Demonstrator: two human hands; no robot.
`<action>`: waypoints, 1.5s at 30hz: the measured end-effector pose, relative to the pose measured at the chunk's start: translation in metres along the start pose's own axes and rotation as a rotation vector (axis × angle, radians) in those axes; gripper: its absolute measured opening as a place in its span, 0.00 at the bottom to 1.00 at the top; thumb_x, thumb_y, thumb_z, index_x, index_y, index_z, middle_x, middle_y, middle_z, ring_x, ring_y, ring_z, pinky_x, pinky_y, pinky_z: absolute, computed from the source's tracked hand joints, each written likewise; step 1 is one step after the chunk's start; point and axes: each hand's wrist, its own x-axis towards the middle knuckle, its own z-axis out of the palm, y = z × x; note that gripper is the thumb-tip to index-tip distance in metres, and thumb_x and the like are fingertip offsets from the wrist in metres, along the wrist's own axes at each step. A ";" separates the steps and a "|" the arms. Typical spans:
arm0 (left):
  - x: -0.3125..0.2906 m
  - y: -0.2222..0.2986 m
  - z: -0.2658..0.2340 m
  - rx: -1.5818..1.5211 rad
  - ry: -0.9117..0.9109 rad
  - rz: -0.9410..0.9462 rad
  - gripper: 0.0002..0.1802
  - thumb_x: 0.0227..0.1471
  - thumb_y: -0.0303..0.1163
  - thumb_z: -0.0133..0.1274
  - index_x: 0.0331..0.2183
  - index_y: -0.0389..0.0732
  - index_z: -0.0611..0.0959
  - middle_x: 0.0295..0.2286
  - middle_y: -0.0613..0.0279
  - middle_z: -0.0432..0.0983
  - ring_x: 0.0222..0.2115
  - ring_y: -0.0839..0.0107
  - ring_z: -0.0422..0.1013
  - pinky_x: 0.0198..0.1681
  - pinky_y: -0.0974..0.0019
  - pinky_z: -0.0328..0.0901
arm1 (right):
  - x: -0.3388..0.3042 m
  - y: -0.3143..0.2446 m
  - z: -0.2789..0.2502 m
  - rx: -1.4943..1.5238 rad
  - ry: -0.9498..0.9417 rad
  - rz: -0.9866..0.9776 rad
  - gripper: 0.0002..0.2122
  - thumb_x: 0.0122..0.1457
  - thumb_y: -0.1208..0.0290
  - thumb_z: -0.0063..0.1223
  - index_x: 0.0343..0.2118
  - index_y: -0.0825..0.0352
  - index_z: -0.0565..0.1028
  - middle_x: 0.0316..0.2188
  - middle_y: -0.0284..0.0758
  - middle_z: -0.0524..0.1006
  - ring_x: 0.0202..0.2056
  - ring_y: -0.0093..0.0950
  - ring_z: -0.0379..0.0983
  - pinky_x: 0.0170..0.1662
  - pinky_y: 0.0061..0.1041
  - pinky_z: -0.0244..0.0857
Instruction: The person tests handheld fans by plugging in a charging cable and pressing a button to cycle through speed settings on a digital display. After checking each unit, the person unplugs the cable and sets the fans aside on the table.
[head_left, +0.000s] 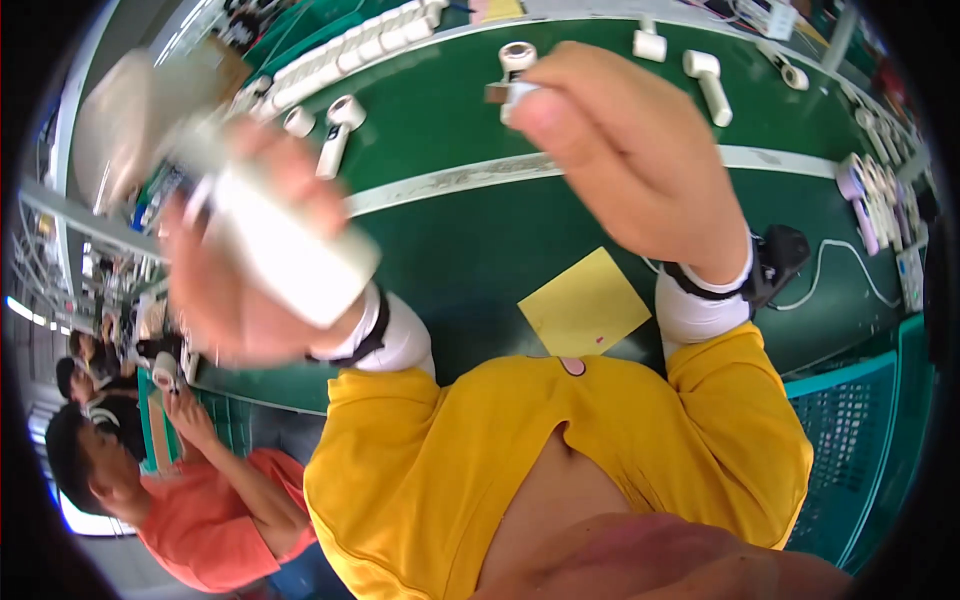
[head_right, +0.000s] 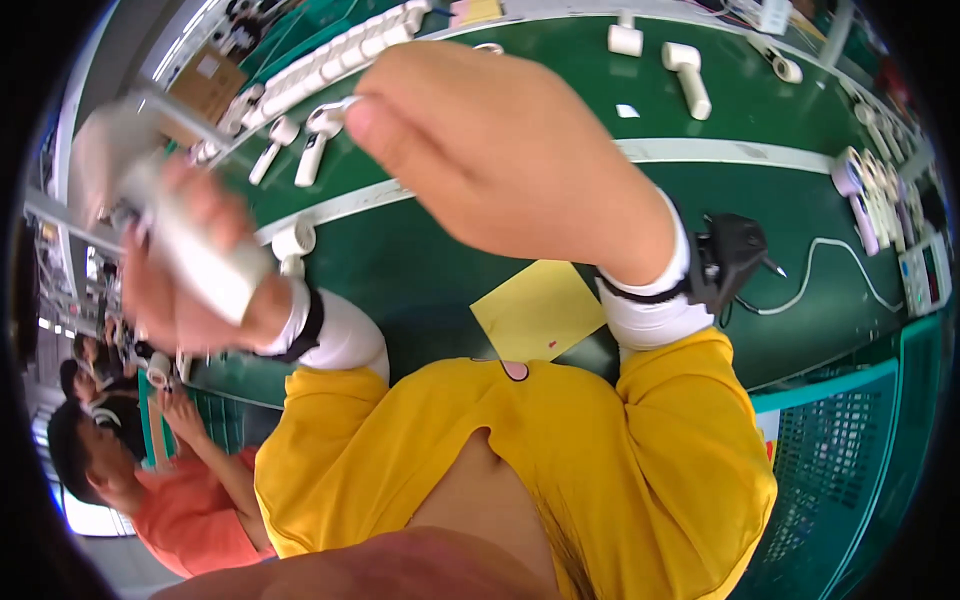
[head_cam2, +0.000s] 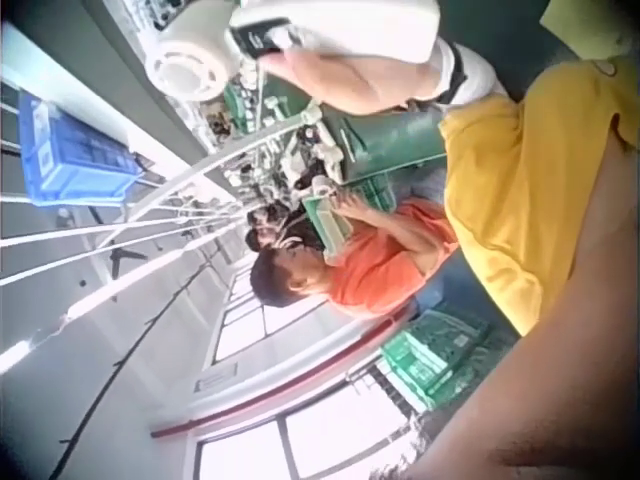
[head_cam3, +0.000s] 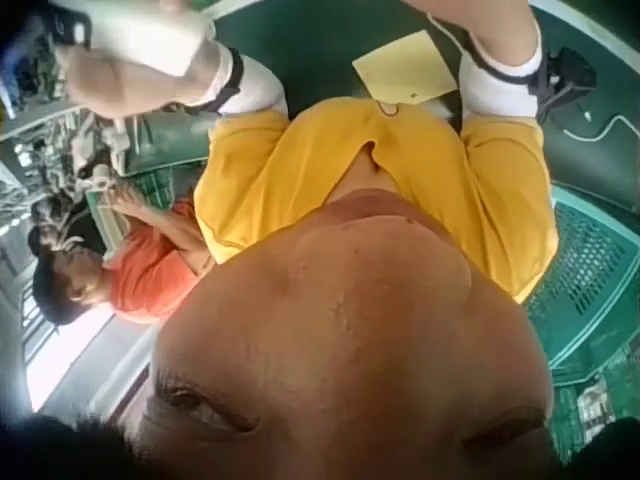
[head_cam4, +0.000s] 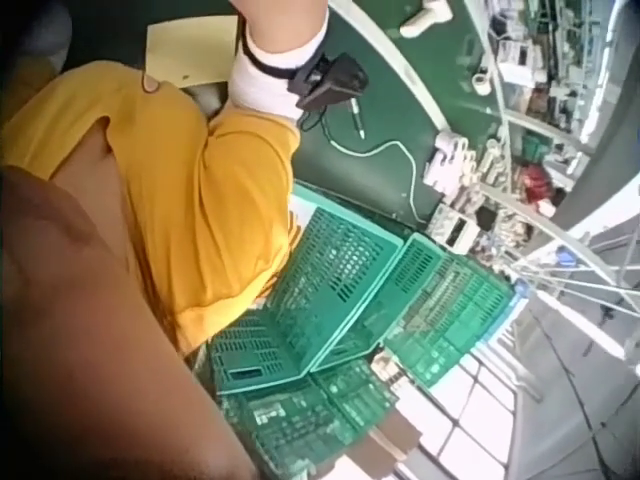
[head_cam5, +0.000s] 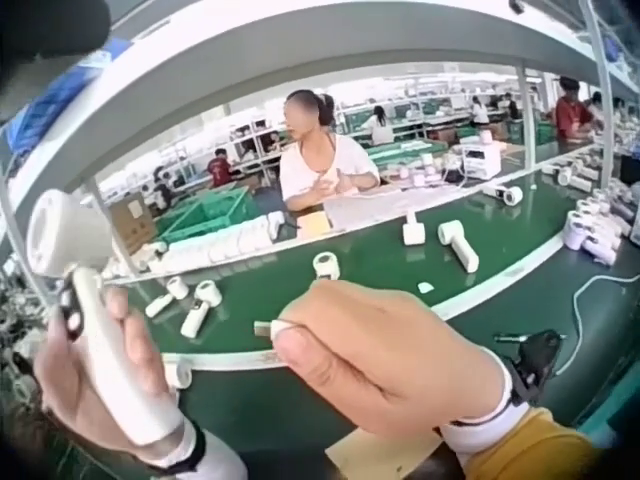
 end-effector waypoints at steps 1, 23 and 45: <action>0.013 -0.002 -0.011 0.034 -0.033 -0.171 0.20 0.52 0.37 0.39 0.39 0.27 0.64 0.32 0.46 0.66 0.27 0.55 0.69 0.25 0.61 0.68 | 0.001 -0.002 0.003 0.023 -0.018 -0.013 0.08 0.57 0.71 0.41 0.28 0.71 0.68 0.20 0.34 0.65 0.21 0.25 0.60 0.25 0.20 0.55; 0.028 -0.069 -0.024 0.237 -0.398 -0.330 0.31 0.50 0.36 0.39 0.52 0.36 0.49 0.28 0.47 0.68 0.19 0.63 0.68 0.18 0.67 0.64 | -0.005 -0.006 -0.028 0.163 -0.200 0.224 0.11 0.54 0.69 0.46 0.18 0.68 0.68 0.12 0.30 0.64 0.14 0.20 0.53 0.17 0.19 0.46; 0.026 -0.078 -0.021 0.555 -0.273 0.004 0.40 0.45 0.20 0.38 0.55 0.38 0.36 0.34 0.54 0.65 0.22 0.75 0.65 0.22 0.73 0.62 | 0.000 0.007 -0.008 0.275 -0.127 0.331 0.10 0.56 0.69 0.43 0.22 0.69 0.69 0.15 0.29 0.70 0.18 0.19 0.61 0.22 0.18 0.55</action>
